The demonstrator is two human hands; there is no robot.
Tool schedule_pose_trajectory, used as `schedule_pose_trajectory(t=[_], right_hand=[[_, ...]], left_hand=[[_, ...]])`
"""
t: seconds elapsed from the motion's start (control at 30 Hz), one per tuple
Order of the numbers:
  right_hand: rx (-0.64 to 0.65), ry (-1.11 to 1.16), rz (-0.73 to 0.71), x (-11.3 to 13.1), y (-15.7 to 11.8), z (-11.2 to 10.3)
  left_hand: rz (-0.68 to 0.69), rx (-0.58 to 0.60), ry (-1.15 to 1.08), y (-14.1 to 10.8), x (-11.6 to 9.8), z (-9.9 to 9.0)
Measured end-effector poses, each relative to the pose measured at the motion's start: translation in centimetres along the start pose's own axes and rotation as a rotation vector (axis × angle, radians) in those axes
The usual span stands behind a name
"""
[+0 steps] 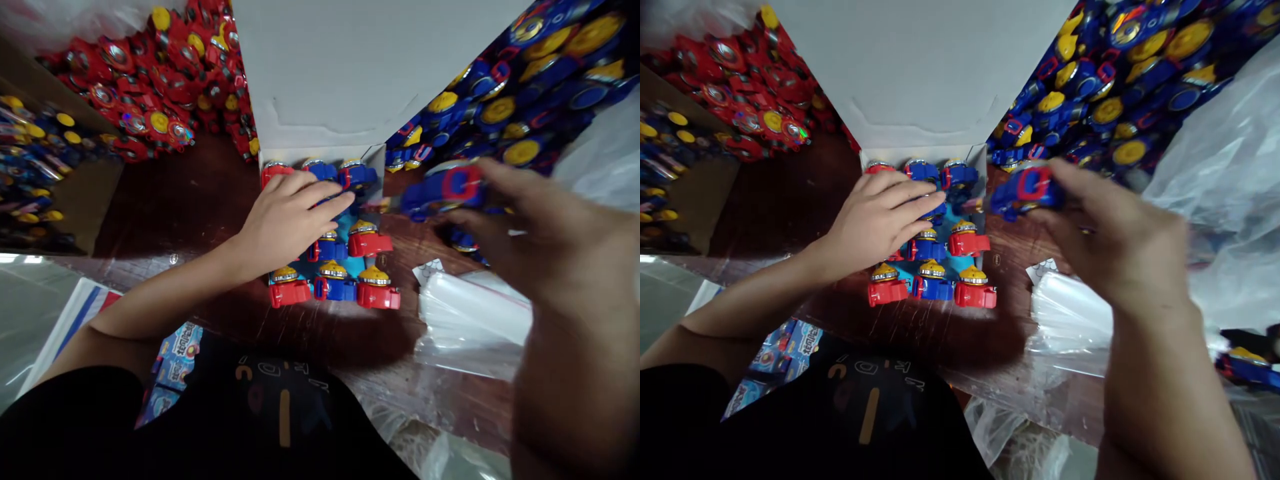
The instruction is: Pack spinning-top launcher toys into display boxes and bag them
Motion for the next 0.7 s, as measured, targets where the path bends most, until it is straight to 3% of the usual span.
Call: schedule_pose_trajectory(t=[0.13,0.3,0.37,0.5,0.6,0.7], right_hand=[[0.113,-0.093,-0.272,3.0,0.7,2.4],[0.192,-0.107,-0.497,6.0,2.7,3.5],[0.251,-0.069,-0.503,5.7,3.4,5.0],[0.36,-0.042,-0.375,4.0,3.7,7.2],[0.252,-0.025,-0.286,4.1,2.6,5.0],[0.197,-0.001,-0.305,5.8,0.3,3.4]], left_hand=[[0.023,0.078,-0.05,-0.2,1.2,1.7],[0.021,0.066,-0.069,0.0,1.3,1.7],[0.016,0.052,-0.06,0.0,1.3,1.6],[0.002,-0.036,-0.019,-1.3,0.4,0.0],[0.04,-0.064,0.019,-3.2,-1.5,-0.8],[0.032,-0.045,0.057,-4.3,-2.6,0.0]])
Point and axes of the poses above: each hand's wrist, its own y-axis towards the middle knuckle, its own z-axis out of the palm, x = y × z, the point moved 10 cm from there along y, towards the middle knuckle, and after that the axes turned 8 degrees about -y, right-handed, at the moved point
